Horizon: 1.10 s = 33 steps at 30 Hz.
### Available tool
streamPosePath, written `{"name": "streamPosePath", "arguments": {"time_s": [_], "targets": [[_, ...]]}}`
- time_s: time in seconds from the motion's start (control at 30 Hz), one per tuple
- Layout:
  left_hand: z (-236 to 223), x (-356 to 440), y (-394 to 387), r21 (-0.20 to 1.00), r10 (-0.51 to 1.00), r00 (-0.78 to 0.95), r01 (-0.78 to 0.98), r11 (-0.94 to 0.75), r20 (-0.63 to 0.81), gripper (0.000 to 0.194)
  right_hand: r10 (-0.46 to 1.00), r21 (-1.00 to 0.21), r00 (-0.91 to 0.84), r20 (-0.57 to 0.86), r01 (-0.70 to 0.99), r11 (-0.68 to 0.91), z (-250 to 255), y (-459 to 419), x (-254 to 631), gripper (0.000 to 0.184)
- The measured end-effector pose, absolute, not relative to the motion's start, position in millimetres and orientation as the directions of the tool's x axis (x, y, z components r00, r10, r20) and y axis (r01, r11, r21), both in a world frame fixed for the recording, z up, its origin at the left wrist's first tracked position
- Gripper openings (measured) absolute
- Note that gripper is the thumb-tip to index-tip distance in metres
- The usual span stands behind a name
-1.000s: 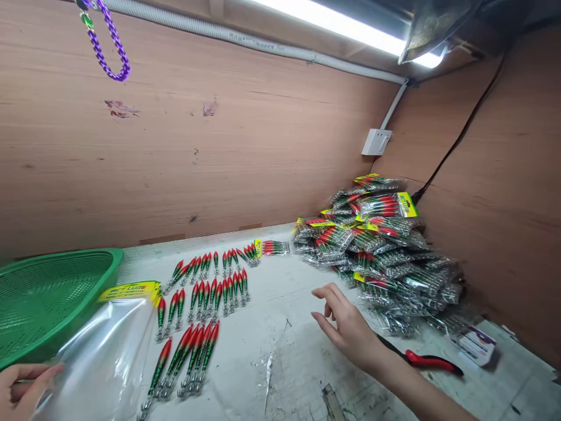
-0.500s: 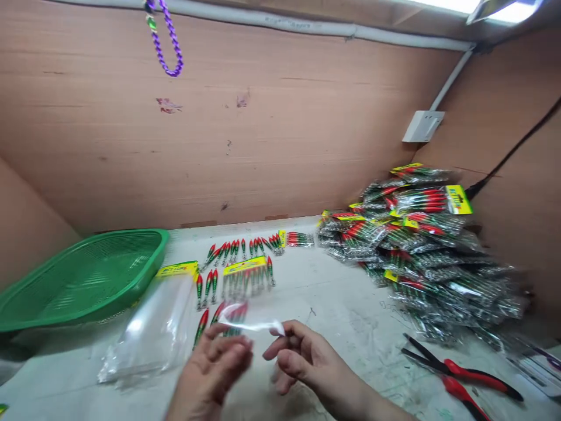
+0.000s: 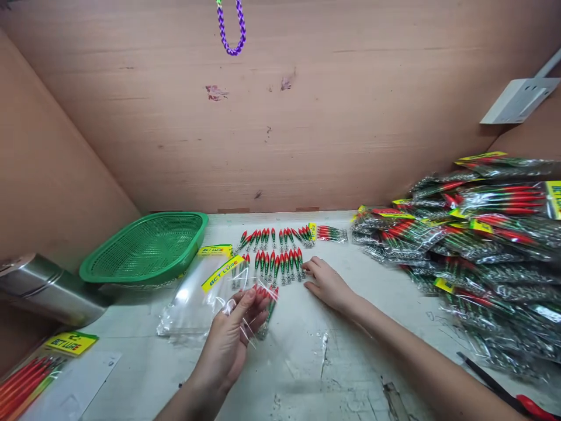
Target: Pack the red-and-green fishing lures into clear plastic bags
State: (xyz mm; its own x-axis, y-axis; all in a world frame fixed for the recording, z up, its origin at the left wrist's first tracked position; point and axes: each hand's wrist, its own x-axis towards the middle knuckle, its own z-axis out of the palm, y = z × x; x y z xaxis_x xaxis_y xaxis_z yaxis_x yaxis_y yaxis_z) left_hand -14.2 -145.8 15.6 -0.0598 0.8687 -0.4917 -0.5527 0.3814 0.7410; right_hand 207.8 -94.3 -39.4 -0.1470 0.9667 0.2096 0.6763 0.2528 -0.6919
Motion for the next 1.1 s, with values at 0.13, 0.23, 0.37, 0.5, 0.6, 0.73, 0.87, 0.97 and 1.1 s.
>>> {"name": "streamPosePath", "arguments": {"time_s": [0.13,0.23,0.37,0.5,0.6,0.73,0.87,0.97,1.1], "targets": [[18,-11,-139,0.743,0.885,-0.041,-0.563,0.363,-0.464,0.005,0.957,-0.629,-0.147,0.249,0.727,0.275,-47,-85,206,0.020],[16,-12,-134,0.741,0.888,-0.045,-0.572,0.352,-0.457,0.004,0.952,-0.635,-0.137,0.273,0.717,0.285,-37,-99,215,0.014],[8,-14,-131,0.718,0.874,-0.024,-0.582,0.382,-0.485,0.002,0.936,-0.677,-0.208,0.286,0.647,0.350,7,-153,230,0.007],[3,-13,-133,0.696,0.865,0.029,-0.580,0.423,-0.501,0.005,0.809,-0.706,-0.558,0.184,0.498,0.504,54,-208,222,0.020],[3,-11,-137,0.671,0.851,0.082,-0.579,0.464,-0.518,0.007,0.754,-0.548,-0.626,0.201,0.566,0.616,58,-220,201,0.022],[4,-10,-145,0.651,0.826,0.162,-0.541,0.532,-0.540,0.012,0.705,-0.193,-0.603,0.373,0.693,0.694,34,-207,179,0.023],[4,-13,-147,0.651,0.830,0.169,-0.545,0.528,-0.531,0.014,0.620,-0.078,-0.651,0.438,0.659,0.748,31,-202,176,0.025],[3,-16,-143,0.652,0.838,0.126,-0.571,0.499,-0.531,0.013,0.620,-0.141,-0.665,0.416,0.627,0.766,44,-213,179,0.022],[5,-18,-140,0.631,0.823,0.146,-0.572,0.523,-0.550,0.012,0.649,-0.237,-0.690,0.321,0.605,0.760,49,-224,182,0.017]]}}
